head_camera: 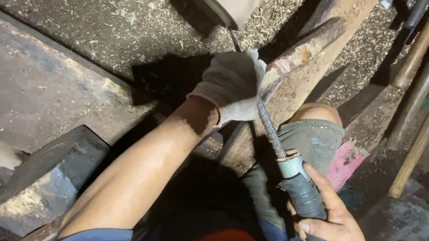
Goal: Manually filing a wooden piece on a lathe-like woodworking station.
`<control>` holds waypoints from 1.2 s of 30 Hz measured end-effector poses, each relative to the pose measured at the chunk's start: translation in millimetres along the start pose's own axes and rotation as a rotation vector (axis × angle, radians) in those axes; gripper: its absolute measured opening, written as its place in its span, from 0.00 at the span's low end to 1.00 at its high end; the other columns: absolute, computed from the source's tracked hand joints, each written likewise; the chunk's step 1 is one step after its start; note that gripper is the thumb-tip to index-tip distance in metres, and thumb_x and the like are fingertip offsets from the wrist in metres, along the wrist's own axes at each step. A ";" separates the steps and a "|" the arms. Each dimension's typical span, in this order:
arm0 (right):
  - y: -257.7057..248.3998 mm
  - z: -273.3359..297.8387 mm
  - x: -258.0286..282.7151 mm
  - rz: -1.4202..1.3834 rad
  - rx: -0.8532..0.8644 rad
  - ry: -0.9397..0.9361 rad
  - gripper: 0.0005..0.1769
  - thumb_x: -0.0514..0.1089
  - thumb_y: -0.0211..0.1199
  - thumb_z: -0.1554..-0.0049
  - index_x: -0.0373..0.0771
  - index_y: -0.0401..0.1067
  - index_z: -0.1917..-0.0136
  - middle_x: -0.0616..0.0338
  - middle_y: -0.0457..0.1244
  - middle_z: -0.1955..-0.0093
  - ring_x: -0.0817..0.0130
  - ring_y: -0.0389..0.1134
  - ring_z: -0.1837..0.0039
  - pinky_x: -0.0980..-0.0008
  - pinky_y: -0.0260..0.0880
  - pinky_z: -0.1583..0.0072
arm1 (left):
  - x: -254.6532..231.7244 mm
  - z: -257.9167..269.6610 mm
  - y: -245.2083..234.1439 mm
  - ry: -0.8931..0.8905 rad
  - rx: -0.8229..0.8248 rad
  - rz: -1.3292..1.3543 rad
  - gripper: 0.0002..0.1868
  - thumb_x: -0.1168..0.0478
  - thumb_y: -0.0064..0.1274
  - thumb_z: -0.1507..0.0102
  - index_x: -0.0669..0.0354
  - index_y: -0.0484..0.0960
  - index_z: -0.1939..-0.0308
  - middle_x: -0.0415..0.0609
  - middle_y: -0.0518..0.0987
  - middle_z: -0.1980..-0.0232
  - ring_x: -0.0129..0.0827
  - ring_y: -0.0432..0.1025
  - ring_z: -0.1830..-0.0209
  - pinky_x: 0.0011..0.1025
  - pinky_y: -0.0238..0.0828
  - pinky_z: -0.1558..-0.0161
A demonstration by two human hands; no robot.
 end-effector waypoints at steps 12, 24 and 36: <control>-14.5 -8.4 -13.9 0.001 0.015 -0.040 0.63 0.22 0.64 0.59 0.44 0.43 0.15 0.45 0.65 0.49 0.63 0.67 0.57 0.67 0.69 0.53 | -5.2 6.5 -13.6 -0.084 -0.017 -0.022 0.15 0.55 0.61 0.48 0.60 0.83 0.62 0.60 0.78 0.59 0.55 0.77 0.58 0.48 0.75 0.57; -16.1 -10.6 -2.3 0.145 -0.024 -0.053 0.62 0.20 0.60 0.61 0.43 0.46 0.16 0.50 0.65 0.45 0.67 0.66 0.48 0.74 0.62 0.44 | 0.9 4.0 -4.2 -0.054 -0.031 0.043 0.06 0.57 0.58 0.44 0.52 0.85 0.66 0.54 0.82 0.63 0.51 0.79 0.61 0.46 0.75 0.60; -1.1 -8.5 1.9 0.021 0.013 -0.048 0.59 0.20 0.63 0.57 0.45 0.47 0.16 0.47 0.64 0.48 0.65 0.67 0.58 0.68 0.70 0.55 | 11.2 -2.8 10.9 -0.153 0.136 0.084 0.09 0.55 0.62 0.43 0.54 0.86 0.62 0.53 0.83 0.64 0.46 0.79 0.61 0.43 0.76 0.57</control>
Point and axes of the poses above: each hand's wrist, its own z-axis away from the middle knuckle, its own y-axis out of the palm, x = y × z, the point moved 6 cm from there along -z, towards the middle knuckle
